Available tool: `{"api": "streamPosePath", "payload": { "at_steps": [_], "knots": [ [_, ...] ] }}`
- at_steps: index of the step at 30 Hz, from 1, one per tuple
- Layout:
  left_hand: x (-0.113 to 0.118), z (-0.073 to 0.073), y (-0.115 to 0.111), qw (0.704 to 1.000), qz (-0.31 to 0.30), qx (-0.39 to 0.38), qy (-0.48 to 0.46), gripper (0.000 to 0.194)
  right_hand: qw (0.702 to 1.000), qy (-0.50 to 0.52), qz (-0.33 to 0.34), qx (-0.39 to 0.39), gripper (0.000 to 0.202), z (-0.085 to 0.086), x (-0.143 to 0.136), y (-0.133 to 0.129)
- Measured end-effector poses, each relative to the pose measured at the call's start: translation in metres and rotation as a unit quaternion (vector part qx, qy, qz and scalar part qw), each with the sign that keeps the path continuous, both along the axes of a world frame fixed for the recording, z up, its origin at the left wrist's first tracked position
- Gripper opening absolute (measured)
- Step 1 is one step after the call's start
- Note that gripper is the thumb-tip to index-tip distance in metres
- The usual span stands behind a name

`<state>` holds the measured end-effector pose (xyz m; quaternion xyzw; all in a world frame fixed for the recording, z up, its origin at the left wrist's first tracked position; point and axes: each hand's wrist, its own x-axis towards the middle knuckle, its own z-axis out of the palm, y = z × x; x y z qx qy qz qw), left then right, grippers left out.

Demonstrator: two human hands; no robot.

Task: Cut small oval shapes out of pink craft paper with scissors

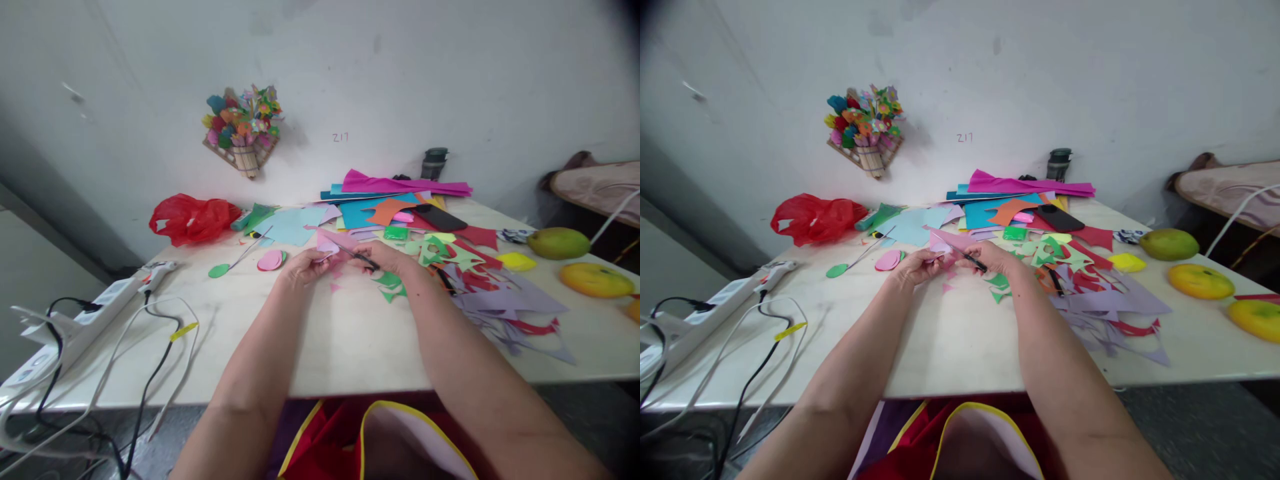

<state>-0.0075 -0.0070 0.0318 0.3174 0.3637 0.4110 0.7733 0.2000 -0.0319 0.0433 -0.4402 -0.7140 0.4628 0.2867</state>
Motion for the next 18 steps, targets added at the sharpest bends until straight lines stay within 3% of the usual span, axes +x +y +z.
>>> {"api": "streamPosePath", "payload": {
  "at_steps": [18],
  "knots": [
    [-0.0015,0.0012,-0.0002,1.0,0.013,-0.02,0.006,0.017,1.0,-0.009,-0.002,0.029,0.037,-0.0104,0.005,0.0086]
  ]
}}
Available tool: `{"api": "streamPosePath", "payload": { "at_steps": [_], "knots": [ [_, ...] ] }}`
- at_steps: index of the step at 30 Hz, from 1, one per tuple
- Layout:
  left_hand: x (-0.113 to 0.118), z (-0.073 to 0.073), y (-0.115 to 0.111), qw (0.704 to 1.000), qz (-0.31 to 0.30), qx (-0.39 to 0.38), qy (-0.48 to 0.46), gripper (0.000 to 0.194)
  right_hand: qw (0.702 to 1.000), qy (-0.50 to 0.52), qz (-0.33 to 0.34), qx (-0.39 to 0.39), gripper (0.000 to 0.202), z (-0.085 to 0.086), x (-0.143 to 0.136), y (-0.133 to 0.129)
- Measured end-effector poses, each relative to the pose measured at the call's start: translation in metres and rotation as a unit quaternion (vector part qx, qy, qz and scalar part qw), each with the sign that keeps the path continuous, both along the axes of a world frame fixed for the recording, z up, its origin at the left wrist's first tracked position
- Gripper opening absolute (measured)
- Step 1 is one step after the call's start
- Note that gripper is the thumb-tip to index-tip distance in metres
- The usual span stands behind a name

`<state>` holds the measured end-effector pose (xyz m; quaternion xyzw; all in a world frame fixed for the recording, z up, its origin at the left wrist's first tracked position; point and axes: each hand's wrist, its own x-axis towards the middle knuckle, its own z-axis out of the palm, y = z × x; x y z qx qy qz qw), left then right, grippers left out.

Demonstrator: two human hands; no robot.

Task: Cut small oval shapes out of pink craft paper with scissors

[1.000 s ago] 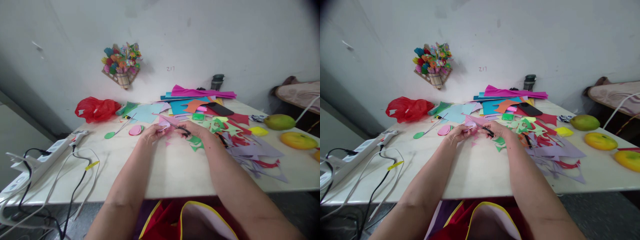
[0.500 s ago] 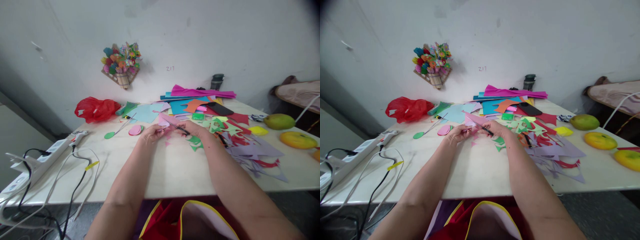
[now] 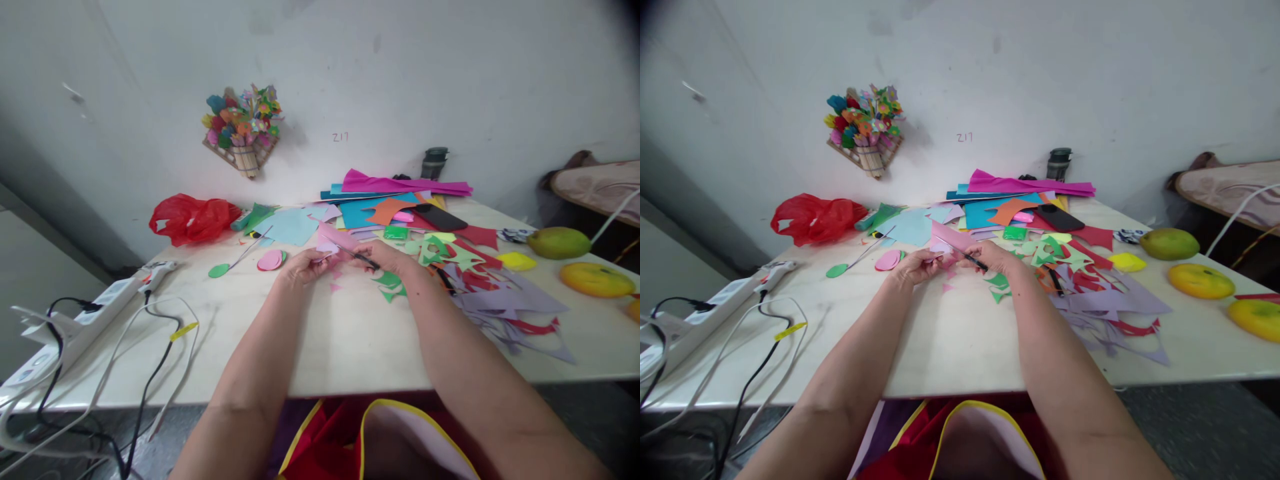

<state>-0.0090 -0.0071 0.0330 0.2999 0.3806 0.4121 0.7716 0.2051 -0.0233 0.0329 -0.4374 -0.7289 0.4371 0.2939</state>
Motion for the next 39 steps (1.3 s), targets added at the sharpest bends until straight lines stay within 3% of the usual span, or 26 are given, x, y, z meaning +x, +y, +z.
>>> {"api": "streamPosePath", "payload": {
  "at_steps": [39],
  "knots": [
    [-0.0097,-0.005,0.0046,0.993,-0.049,0.078,0.076,0.013,1.0,-0.02,0.014,0.005,0.039,0.0027,0.0036,0.0016]
  ]
}}
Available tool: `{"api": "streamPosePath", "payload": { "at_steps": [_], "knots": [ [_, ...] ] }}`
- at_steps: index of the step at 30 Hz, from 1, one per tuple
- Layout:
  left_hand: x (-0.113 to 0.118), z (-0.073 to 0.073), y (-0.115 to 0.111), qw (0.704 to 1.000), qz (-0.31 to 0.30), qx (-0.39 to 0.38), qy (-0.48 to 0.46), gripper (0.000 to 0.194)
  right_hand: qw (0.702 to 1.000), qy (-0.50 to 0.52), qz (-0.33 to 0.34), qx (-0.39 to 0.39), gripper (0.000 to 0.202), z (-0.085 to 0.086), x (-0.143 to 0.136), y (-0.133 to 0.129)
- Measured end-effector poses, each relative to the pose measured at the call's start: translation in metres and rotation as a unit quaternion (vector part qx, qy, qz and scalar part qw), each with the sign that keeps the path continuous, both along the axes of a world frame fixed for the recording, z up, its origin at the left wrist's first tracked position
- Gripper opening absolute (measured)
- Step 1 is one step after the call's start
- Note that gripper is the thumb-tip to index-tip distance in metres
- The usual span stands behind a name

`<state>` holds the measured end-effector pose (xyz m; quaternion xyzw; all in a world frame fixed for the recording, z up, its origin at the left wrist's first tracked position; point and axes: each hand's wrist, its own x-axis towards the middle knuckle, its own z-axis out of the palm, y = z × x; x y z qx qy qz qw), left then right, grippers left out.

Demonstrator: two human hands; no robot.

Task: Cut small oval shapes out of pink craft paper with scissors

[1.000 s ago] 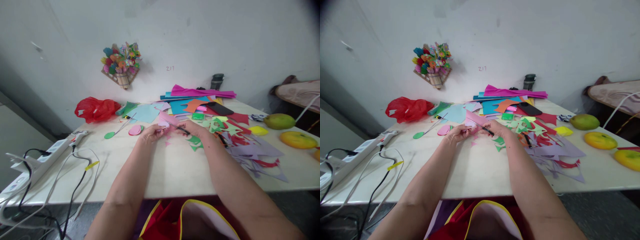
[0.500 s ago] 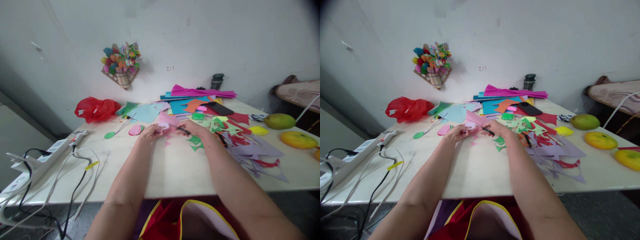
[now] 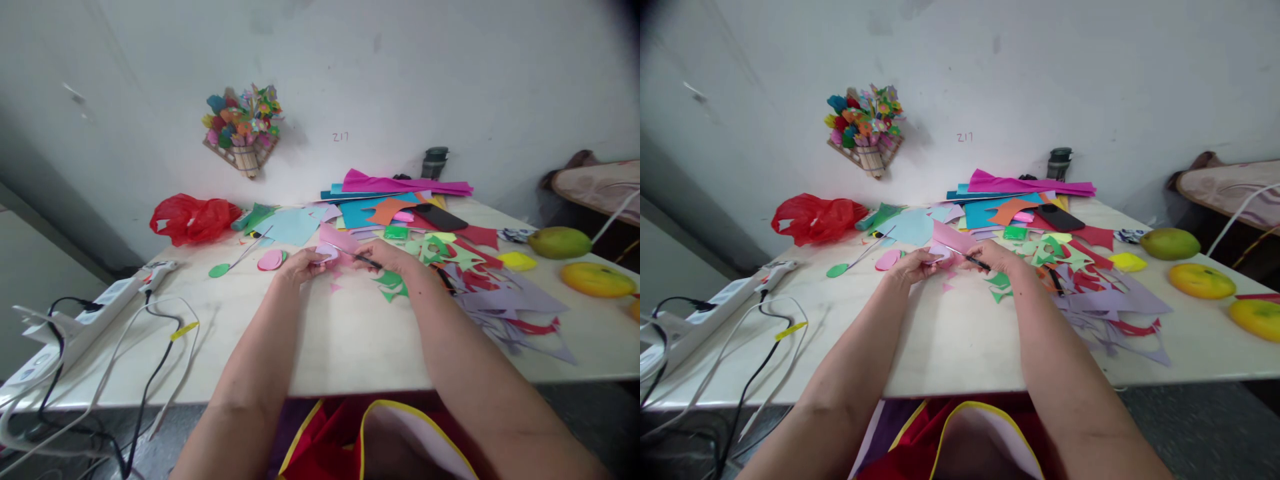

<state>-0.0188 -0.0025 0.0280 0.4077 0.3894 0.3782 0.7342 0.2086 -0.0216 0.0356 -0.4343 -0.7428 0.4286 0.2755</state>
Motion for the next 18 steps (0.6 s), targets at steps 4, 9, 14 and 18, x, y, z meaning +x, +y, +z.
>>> {"api": "streamPosePath", "payload": {
  "at_steps": [4,9,14,18],
  "knots": [
    [-0.0017,-0.0025,0.0015,1.0,-0.015,0.012,0.006,0.012,1.0,-0.004,0.008,-0.001,0.041,-0.0023,0.0033,0.0036],
    [-0.0012,-0.001,-0.0006,0.999,-0.015,0.022,0.025,0.012,1.0,-0.007,0.016,-0.007,0.039,-0.0044,0.0065,0.0071],
    [-0.0006,0.0009,-0.0021,0.999,-0.019,0.03,0.038,0.012,1.0,-0.008,0.013,-0.012,0.038,-0.0023,0.007,0.0055],
    [-0.001,0.0011,-0.0021,0.998,-0.026,0.036,0.041,0.013,1.0,-0.01,0.017,-0.022,0.039,0.0014,0.007,0.0021]
  ]
}}
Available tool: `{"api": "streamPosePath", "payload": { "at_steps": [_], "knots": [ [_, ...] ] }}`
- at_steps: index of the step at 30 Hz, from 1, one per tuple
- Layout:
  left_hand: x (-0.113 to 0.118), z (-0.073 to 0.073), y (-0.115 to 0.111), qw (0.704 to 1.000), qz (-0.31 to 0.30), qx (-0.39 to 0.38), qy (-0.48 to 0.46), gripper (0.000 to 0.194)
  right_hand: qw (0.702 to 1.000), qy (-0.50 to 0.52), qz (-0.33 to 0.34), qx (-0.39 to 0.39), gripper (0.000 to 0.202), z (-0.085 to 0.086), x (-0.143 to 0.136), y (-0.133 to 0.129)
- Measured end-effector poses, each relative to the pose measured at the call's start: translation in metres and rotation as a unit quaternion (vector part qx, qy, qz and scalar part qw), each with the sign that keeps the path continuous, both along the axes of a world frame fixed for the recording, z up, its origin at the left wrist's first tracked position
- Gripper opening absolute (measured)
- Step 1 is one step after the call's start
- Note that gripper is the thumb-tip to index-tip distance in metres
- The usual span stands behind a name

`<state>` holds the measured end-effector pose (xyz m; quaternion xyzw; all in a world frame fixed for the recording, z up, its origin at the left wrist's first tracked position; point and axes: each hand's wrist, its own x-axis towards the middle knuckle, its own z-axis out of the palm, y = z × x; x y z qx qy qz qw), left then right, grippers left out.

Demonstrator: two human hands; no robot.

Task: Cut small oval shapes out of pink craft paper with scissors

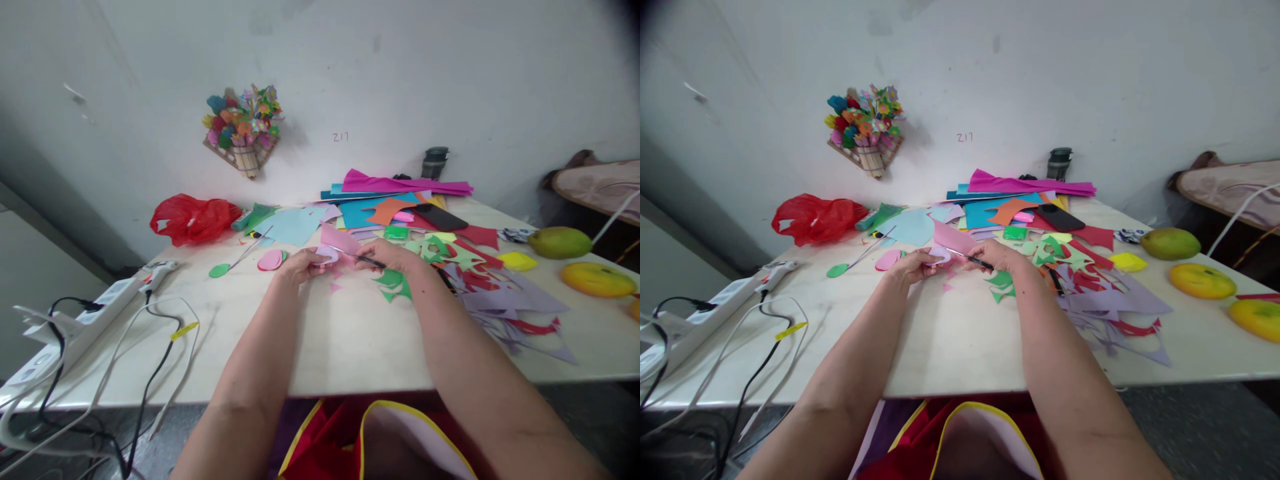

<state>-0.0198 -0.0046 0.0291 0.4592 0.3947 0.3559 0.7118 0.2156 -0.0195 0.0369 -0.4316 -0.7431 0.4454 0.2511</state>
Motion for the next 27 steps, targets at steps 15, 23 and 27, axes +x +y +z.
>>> {"api": "streamPosePath", "payload": {
  "at_steps": [15,23,27],
  "knots": [
    [-0.0017,-0.0012,0.001,1.0,0.002,-0.002,0.008,0.016,1.0,-0.007,-0.001,0.018,0.037,0.0012,0.0004,0.0001],
    [-0.0021,-0.0018,0.001,1.0,-0.006,-0.006,-0.007,0.016,1.0,-0.011,-0.023,-0.002,0.039,0.0025,-0.0009,-0.0006],
    [-0.0021,-0.0014,0.0007,1.0,-0.008,0.001,-0.01,0.017,1.0,0.005,-0.021,-0.01,0.039,0.0001,0.0,0.0006]
  ]
}}
